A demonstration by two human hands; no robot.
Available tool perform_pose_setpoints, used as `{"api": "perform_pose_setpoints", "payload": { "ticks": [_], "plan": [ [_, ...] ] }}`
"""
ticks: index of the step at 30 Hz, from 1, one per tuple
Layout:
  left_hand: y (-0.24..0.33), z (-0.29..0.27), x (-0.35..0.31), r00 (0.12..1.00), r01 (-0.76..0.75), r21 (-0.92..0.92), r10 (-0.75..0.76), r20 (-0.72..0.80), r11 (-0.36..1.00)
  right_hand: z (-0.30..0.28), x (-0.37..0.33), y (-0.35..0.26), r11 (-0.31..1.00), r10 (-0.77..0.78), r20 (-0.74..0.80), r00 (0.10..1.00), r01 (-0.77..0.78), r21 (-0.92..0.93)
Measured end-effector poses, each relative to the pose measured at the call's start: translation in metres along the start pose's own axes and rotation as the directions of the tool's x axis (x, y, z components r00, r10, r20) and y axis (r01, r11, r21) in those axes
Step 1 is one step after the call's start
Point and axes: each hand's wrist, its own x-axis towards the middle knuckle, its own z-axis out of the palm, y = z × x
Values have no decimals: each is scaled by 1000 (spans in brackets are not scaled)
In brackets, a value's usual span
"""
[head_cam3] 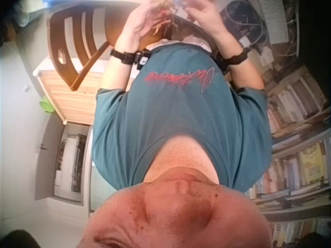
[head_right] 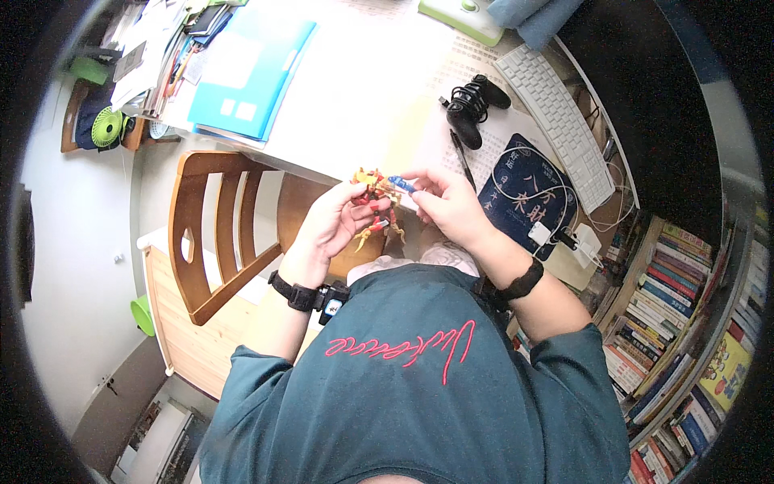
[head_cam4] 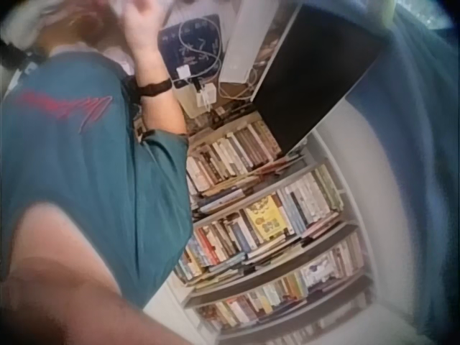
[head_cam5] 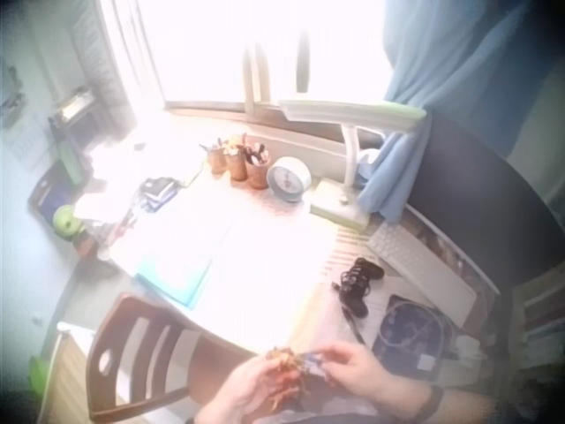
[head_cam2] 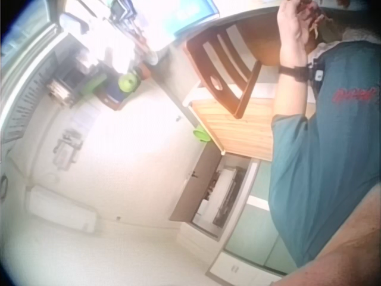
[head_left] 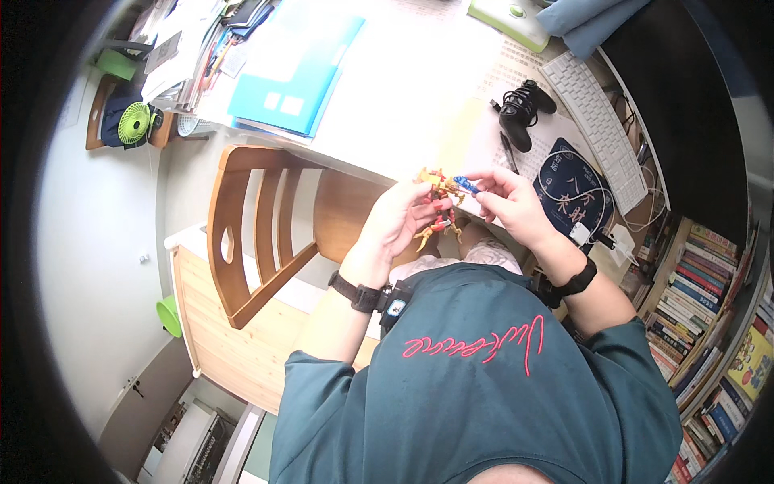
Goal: The person assembles a toy figure by attaching small components like a wing and a tailpiece to its body by hand, then places it on a shelf.
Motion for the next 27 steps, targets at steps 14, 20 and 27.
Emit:
{"api": "perform_pose_setpoints", "payload": {
  "ticks": [14, 20, 27],
  "plan": [
    [2, 9, -3, 1000, -27, 22, 27, 2, 999, 9, -1, 0, 634, -532, 57, 845, 442, -635],
    [-2, 14, 1, 996, -75, 86, 79, -49, 993, 14, -5, -3, 591, -539, 78, 839, 442, -675],
    [-6, 14, 5, 991, -97, 226, 116, -73, 969, 15, -9, -6, 785, -327, 65, 943, 310, -537]
  ]
}}
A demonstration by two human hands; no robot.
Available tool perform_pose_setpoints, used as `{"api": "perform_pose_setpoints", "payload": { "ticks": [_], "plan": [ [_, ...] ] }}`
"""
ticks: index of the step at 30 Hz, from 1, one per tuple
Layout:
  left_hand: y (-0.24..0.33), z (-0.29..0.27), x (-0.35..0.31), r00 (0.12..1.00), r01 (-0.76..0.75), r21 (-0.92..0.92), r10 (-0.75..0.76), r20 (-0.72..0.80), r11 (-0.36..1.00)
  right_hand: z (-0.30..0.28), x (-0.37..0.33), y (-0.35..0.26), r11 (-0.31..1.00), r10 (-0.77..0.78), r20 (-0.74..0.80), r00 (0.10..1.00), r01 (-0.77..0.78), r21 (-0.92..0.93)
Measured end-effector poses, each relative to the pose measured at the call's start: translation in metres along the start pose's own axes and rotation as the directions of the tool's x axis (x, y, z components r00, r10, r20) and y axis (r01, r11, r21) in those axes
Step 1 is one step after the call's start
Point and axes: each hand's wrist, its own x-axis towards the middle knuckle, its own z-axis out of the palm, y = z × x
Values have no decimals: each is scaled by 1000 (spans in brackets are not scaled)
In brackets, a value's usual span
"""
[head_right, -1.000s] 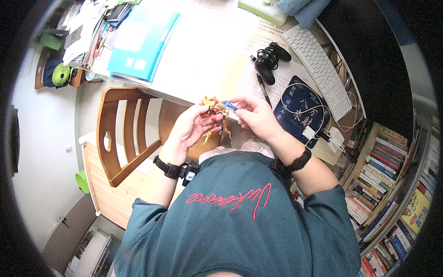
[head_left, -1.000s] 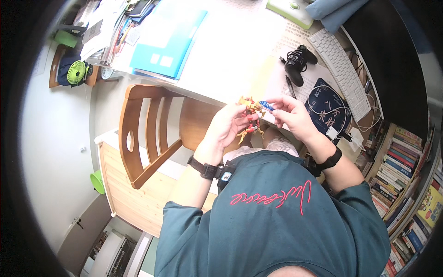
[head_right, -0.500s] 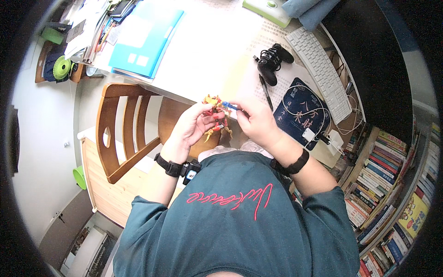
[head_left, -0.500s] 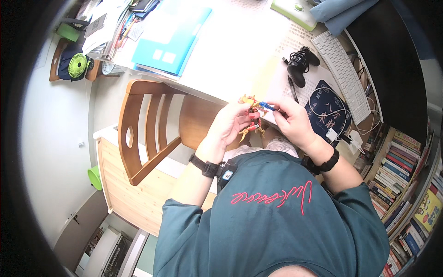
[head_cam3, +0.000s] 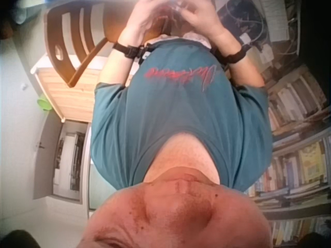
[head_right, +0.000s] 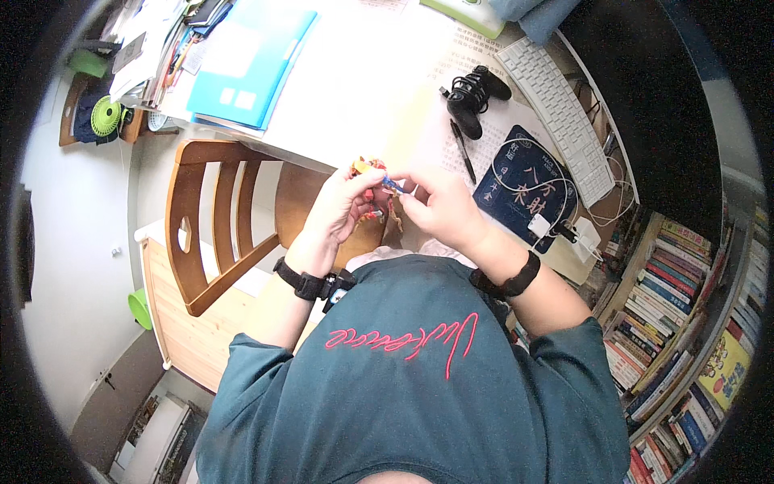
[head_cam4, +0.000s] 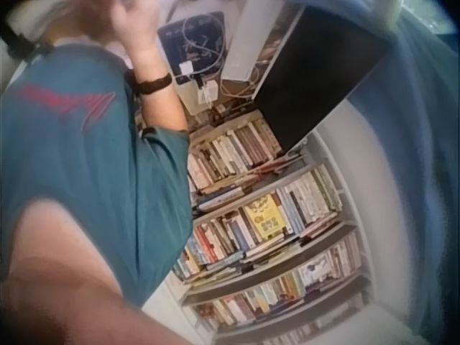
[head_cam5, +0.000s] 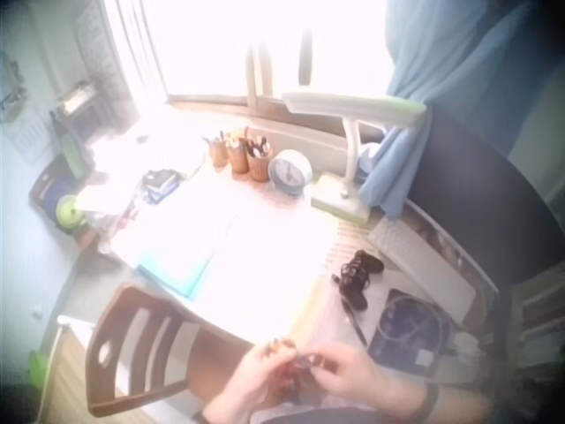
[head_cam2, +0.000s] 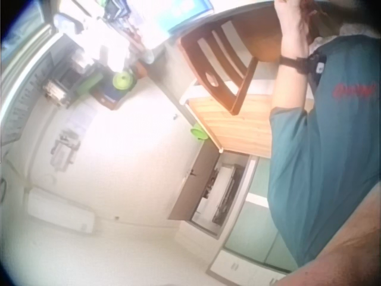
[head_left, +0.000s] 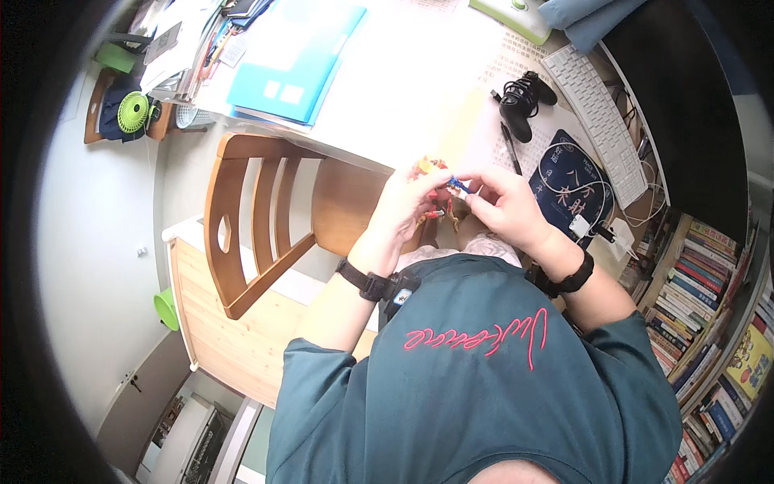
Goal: The person assembles a toy figure by attaching small components like a wing and a tailpiece to its body by hand, then places it on a shelf.
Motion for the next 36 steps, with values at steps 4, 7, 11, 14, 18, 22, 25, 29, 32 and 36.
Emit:
{"api": "perform_pose_setpoints", "payload": {
  "ticks": [4, 7, 11, 14, 18, 22, 25, 29, 32, 36],
  "plan": [
    [3, 2, -1, 1000, -3, 45, 4, -24, 999, -1, 1, 2, 866, 230, 121, 965, -260, 426],
    [6, 6, -4, 1000, 22, 49, -21, -9, 999, -6, 8, 10, 771, 364, 179, 914, -403, 493],
    [5, 8, -6, 999, 26, 65, -27, 21, 998, -3, 16, 28, 726, 421, 279, 863, -505, 468],
    [5, 9, -7, 999, 23, 82, -25, 26, 996, 0, 15, 24, 683, 452, 331, 828, -561, 468],
    [7, 12, -12, 999, -3, 85, 0, 34, 996, -4, 16, 26, 611, 447, 409, 795, -606, 510],
    [4, 12, -11, 997, -55, 66, 51, 58, 996, -4, 15, 33, 501, 397, 483, 780, -626, 598],
    [3, 13, -9, 995, -71, 75, 66, 71, 995, -3, 13, 40, 481, 358, 503, 786, -617, 623],
    [6, 12, -8, 996, -57, 105, 49, 73, 993, 0, 13, 36, 481, 369, 482, 794, -607, 632],
    [10, 16, -10, 997, -46, 104, 39, 73, 993, -1, 13, 35, 481, 350, 495, 795, -606, 633],
    [12, 17, -12, 996, -44, 98, 36, 81, 994, 0, 14, 37, 450, 361, 505, 784, -621, 642]
  ]
}}
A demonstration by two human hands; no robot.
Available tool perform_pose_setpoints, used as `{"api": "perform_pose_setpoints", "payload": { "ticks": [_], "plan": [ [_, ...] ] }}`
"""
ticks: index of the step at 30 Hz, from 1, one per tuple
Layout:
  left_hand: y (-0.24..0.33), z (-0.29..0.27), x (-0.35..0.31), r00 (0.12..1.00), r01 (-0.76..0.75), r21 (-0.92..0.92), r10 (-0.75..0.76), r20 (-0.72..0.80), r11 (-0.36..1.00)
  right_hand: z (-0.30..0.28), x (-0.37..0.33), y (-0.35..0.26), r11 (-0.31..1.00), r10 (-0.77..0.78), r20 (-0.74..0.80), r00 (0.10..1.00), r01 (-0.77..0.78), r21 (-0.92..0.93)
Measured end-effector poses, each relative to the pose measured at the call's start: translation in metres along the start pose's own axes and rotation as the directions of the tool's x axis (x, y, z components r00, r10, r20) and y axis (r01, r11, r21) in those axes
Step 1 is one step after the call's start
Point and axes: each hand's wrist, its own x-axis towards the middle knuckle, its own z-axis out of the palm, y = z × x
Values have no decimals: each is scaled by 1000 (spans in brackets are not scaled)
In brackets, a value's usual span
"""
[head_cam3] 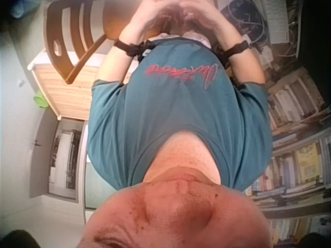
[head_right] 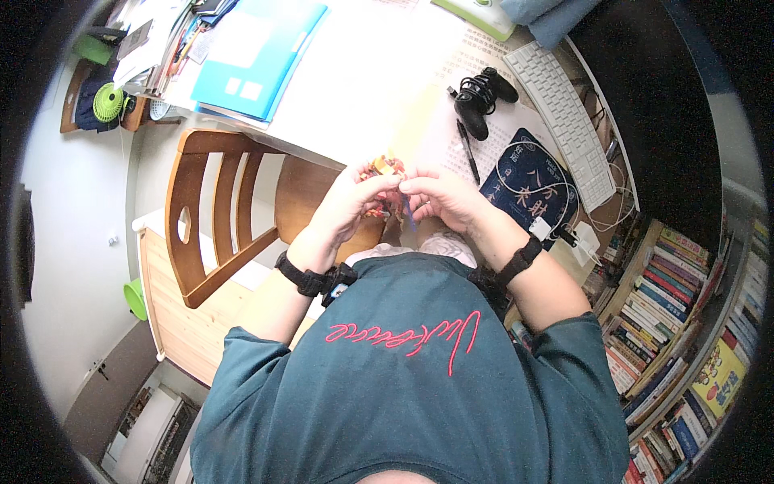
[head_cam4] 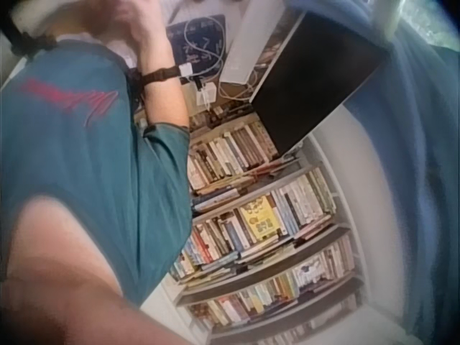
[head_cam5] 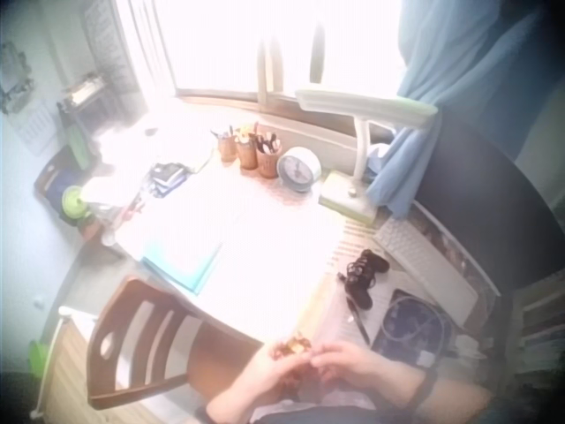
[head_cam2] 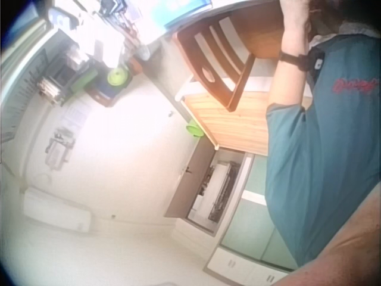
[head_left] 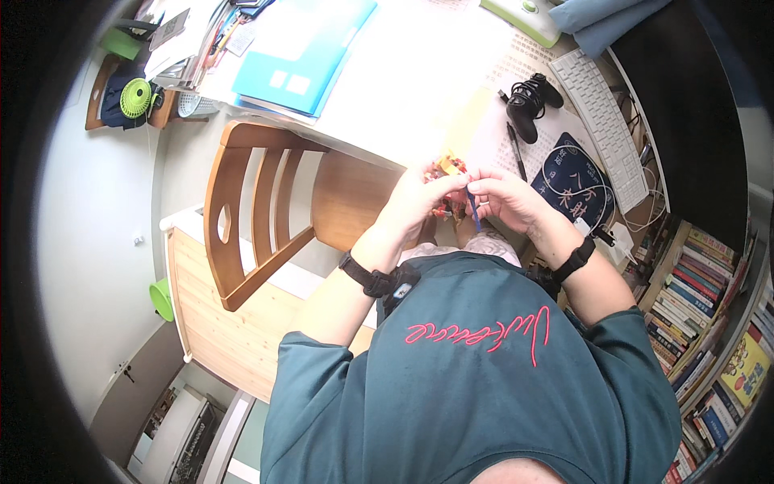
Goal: The person assembles a toy figure by attaching small components like a wing and a tailpiece to its body by hand, then places it on a shelf.
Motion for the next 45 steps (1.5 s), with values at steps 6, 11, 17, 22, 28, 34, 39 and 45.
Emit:
{"api": "perform_pose_setpoints", "payload": {
  "ticks": [6, 11, 17, 22, 28, 34, 39, 45],
  "plan": [
    [-7, -10, 2, 998, 7, -92, -2, 59, 996, -2, 4, -1, 993, -12, 38, 999, 7, 115],
    [-7, -11, 4, 999, 16, -16, -15, 33, 1000, -4, 3, -1, 990, 0, 86, 996, -12, 139],
    [-15, -16, 3, 999, -33, 34, 34, -4, 999, 2, -1, -5, 998, -3, 2, 1000, 3, 71],
    [-17, -15, 1, 988, -156, 84, 154, 30, 984, 6, -6, -6, 998, -64, -1, 998, 64, 15],
    [-13, -16, 1, 993, -120, 55, 121, -11, 991, 14, -9, 3, 888, -361, -80, 929, 316, -334],
    [-16, -22, 5, 999, -35, -57, 37, 33, 998, 4, -2, 7, 954, -293, -208, 933, 274, -118],
    [-21, -18, 4, 996, -89, 25, 89, 11, 996, 11, -2, 11, 909, -367, -211, 906, 300, -290],
    [-29, -10, 3, 969, -192, 123, 208, -132, 974, 17, -3, 11, 916, -356, -183, 917, 302, -266]
  ]
}}
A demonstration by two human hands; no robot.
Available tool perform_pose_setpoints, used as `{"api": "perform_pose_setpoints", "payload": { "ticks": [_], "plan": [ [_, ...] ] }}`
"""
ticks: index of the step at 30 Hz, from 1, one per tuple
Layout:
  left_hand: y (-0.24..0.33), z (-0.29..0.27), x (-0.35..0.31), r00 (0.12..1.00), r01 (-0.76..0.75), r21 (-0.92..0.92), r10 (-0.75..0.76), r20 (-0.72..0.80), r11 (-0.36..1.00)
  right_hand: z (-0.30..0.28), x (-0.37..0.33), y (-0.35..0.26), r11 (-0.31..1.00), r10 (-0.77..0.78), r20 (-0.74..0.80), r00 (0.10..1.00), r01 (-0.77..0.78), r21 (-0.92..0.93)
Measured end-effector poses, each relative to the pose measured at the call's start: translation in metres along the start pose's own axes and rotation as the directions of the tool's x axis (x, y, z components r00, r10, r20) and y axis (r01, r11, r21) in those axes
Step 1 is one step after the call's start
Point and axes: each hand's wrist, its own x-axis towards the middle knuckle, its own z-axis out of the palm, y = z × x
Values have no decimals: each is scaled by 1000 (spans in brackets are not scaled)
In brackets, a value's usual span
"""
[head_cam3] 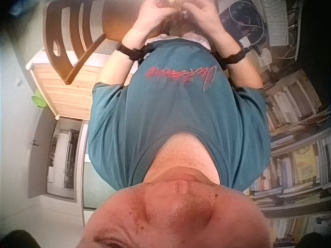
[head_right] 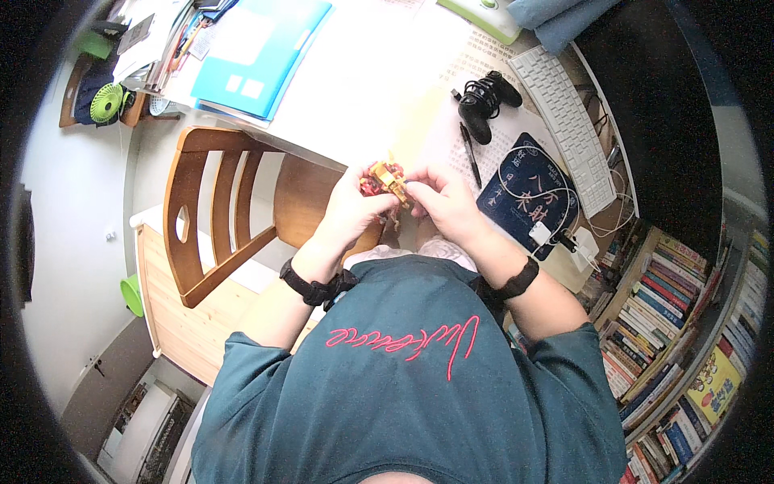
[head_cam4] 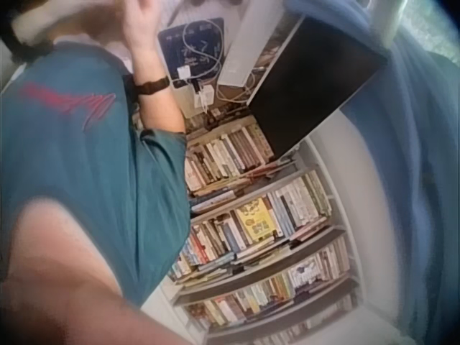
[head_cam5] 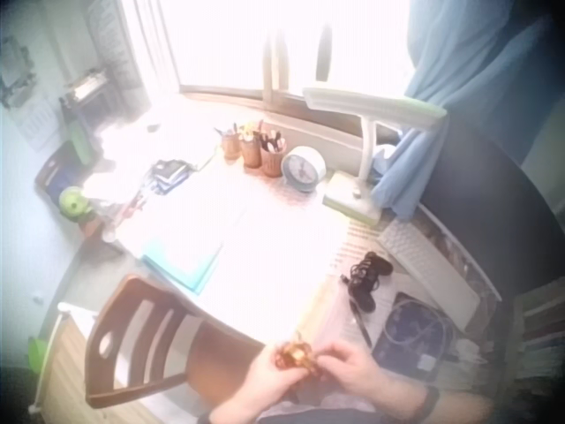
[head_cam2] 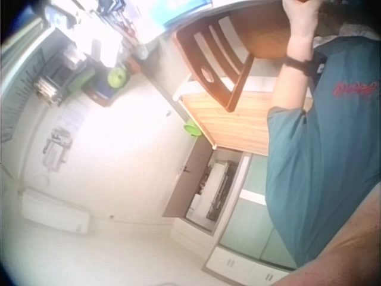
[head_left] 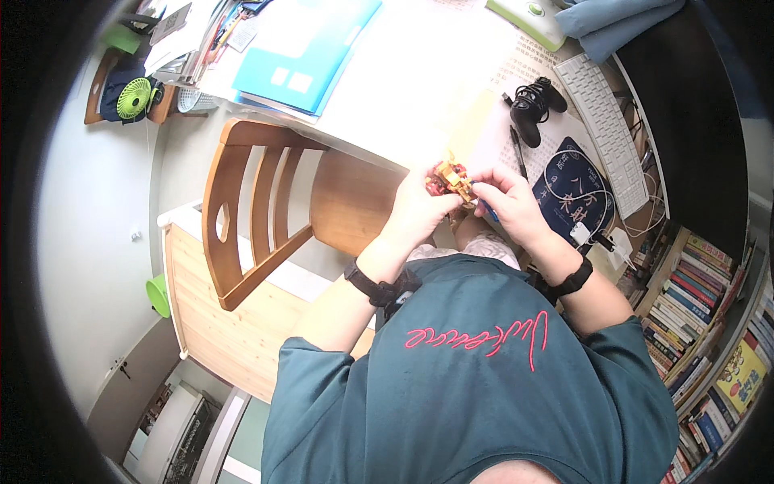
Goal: The person assembles a toy figure by attaching small components like a wing and a tailpiece to its body by hand, then places it on a shelf.
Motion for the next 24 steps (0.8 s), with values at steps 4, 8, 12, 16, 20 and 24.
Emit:
{"api": "perform_pose_setpoints", "payload": {
  "ticks": [4, 8, 12, 16, 20, 24],
  "plan": [
    [2, -1, 0, 1000, 1, 166, 1, -9, 986, -1, 0, 0, 1000, 20, -4, 1000, -20, 13],
    [-1, -5, 0, 998, -22, 483, 48, -40, 876, -5, 0, 6, 996, 73, 4, 997, -73, 47],
    [3, -3, -3, 998, -6, 484, 34, -48, 875, -7, 1, 15, 977, 153, 23, 988, -154, 147],
    [2, -3, -4, 992, -65, 629, 120, -44, 774, -4, 0, 16, 968, 180, 24, 983, -181, 174],
    [4, -1, -5, 995, -50, 604, 91, -38, 796, -5, 0, 15, 965, 190, 14, 982, -189, 183],
    [0, -3, -3, 994, -54, 627, 104, -43, 777, -4, 1, 15, 980, 163, 7, 987, -163, 118]
  ]
}}
